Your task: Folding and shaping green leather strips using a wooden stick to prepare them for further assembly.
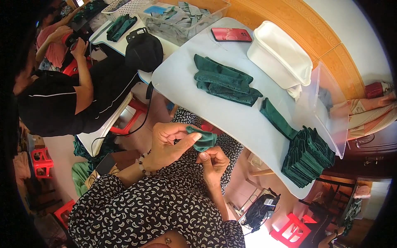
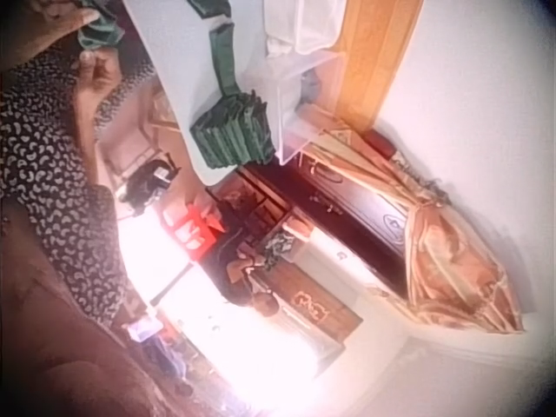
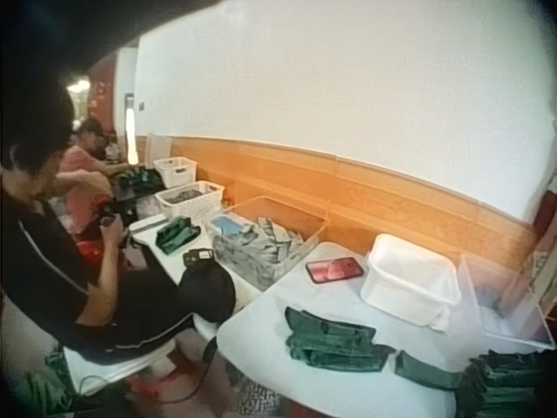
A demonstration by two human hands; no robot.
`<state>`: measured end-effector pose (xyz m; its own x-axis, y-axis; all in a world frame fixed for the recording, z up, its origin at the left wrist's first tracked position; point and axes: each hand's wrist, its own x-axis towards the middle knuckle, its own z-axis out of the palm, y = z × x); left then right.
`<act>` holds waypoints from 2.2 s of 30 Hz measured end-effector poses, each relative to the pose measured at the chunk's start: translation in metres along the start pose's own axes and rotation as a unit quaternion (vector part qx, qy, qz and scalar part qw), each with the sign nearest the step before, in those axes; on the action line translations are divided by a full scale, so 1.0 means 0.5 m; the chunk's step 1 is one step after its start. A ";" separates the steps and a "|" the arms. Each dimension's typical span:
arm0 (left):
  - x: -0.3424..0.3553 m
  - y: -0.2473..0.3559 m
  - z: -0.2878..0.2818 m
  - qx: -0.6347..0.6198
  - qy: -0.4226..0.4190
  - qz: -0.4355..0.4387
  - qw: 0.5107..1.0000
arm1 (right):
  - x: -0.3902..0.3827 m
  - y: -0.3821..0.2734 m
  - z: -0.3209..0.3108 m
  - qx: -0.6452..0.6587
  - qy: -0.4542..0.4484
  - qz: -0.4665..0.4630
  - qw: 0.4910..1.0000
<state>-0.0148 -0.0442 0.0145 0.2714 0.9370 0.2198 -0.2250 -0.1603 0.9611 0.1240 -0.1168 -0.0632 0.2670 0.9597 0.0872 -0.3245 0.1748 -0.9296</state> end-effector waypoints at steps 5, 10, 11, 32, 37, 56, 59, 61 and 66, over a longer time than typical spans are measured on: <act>0.010 0.010 -0.017 -0.044 0.009 -0.008 0.999 | 0.010 -0.016 0.002 -0.042 -0.011 0.014 0.999; 0.017 -0.007 -0.007 0.023 0.011 0.003 1.000 | 0.014 -0.011 0.006 -0.061 0.000 0.018 0.998; 0.027 -0.005 -0.005 0.024 0.013 0.001 1.000 | 0.016 -0.009 0.006 -0.052 0.002 0.030 0.998; 0.186 0.000 0.142 0.150 -0.091 0.144 0.974 | 0.060 -0.151 0.181 -0.577 -0.285 -0.362 0.675; 0.164 -0.005 0.129 0.153 -0.058 0.141 0.976 | 0.081 -0.155 0.188 -0.515 -0.348 -0.383 0.684; 0.124 0.027 0.042 -0.135 0.088 0.013 0.987 | 0.040 -0.179 0.029 -0.481 -0.015 -0.369 0.795; 0.109 0.020 0.039 -0.216 0.101 -0.028 0.971 | 0.049 -0.141 0.008 -0.523 0.066 -0.295 0.797; 0.099 0.014 0.039 -0.212 0.086 -0.026 0.973 | 0.050 -0.097 -0.012 -0.486 0.054 -0.223 0.844; 0.091 -0.004 0.011 -0.175 0.069 -0.025 0.982 | 0.045 -0.084 -0.024 -0.392 0.048 -0.234 0.888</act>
<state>0.0033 -0.0031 0.0232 0.1660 0.9781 0.1258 -0.5295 -0.0192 0.8481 0.1545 -0.1052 -0.0265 0.2939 0.7923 0.5347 0.5640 0.3079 -0.7662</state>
